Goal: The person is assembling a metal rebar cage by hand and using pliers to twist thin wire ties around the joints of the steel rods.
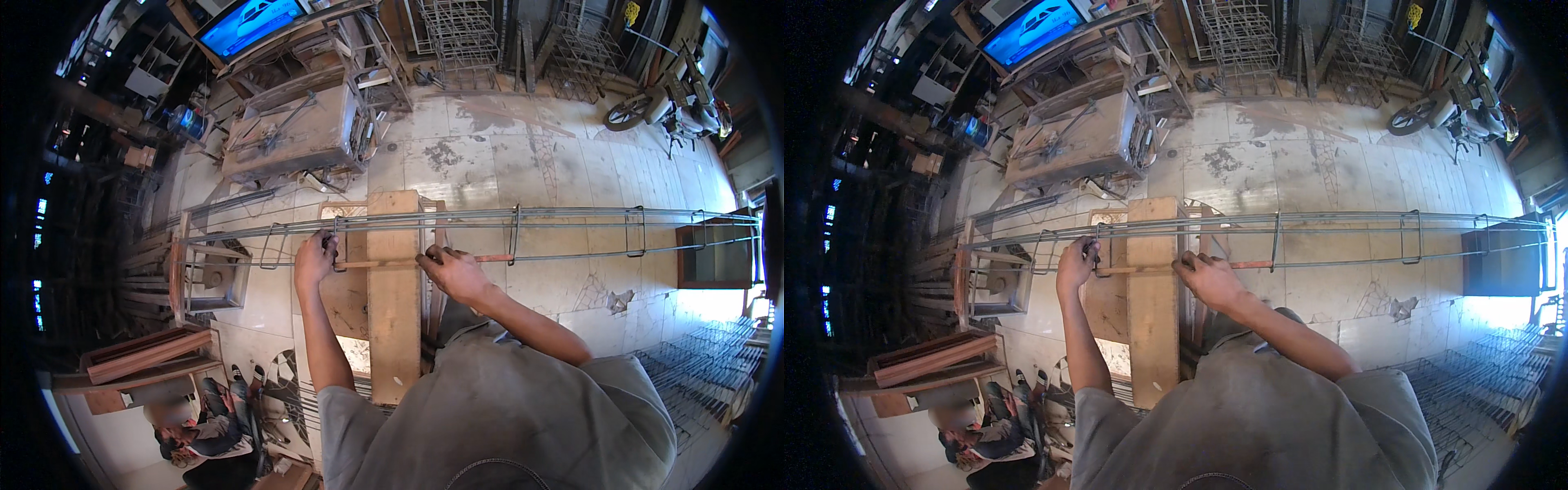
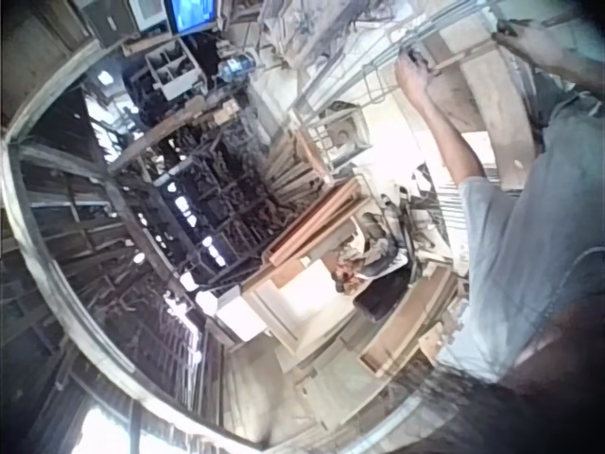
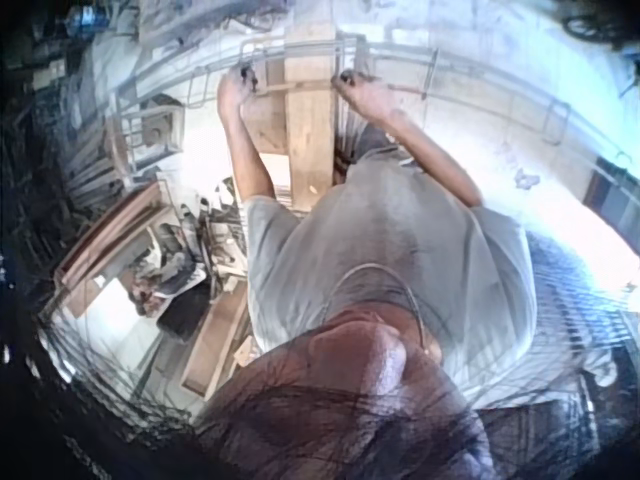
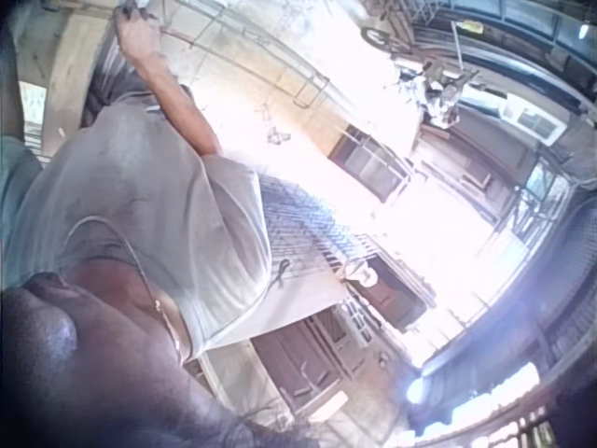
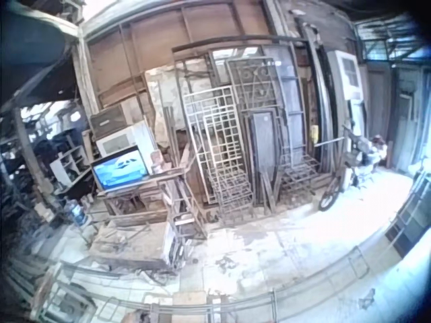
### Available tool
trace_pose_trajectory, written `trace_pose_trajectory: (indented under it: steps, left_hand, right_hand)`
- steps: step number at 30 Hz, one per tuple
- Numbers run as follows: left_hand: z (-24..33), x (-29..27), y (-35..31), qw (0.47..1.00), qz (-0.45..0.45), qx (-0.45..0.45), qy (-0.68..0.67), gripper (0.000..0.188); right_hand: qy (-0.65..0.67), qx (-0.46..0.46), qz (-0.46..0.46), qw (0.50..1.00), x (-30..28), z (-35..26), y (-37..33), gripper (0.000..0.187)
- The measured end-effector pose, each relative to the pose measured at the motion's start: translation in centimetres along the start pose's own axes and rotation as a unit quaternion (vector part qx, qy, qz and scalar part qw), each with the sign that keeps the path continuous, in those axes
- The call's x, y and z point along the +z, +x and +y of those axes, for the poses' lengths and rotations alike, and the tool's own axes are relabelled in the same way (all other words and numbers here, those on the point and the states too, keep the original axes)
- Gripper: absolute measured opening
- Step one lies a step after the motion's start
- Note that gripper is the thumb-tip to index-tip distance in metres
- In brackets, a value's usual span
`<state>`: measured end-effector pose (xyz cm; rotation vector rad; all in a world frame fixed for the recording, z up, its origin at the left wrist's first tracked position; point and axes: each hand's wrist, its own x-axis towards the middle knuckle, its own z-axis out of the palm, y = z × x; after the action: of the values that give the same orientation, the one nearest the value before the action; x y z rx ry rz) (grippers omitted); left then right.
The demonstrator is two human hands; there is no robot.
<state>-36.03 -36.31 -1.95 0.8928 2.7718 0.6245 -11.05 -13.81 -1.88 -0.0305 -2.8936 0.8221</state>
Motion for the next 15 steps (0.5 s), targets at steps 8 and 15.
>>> trace_pose_trajectory:
  steps: [8,15]
  left_hand:
    - [0.2,-0.5,-1.5,0.996,-0.053,-0.001,-0.069,0.024]
    - [-0.3,-0.4,-2.0,0.993,-0.025,0.019,-0.112,0.022]
  right_hand:
    - [0.02,0.012,-0.007,1.0,0.5,0.0,-0.2,0.043]
    - [0.036,-0.006,0.004,0.999,1.2,0.7,-0.3,0.038]
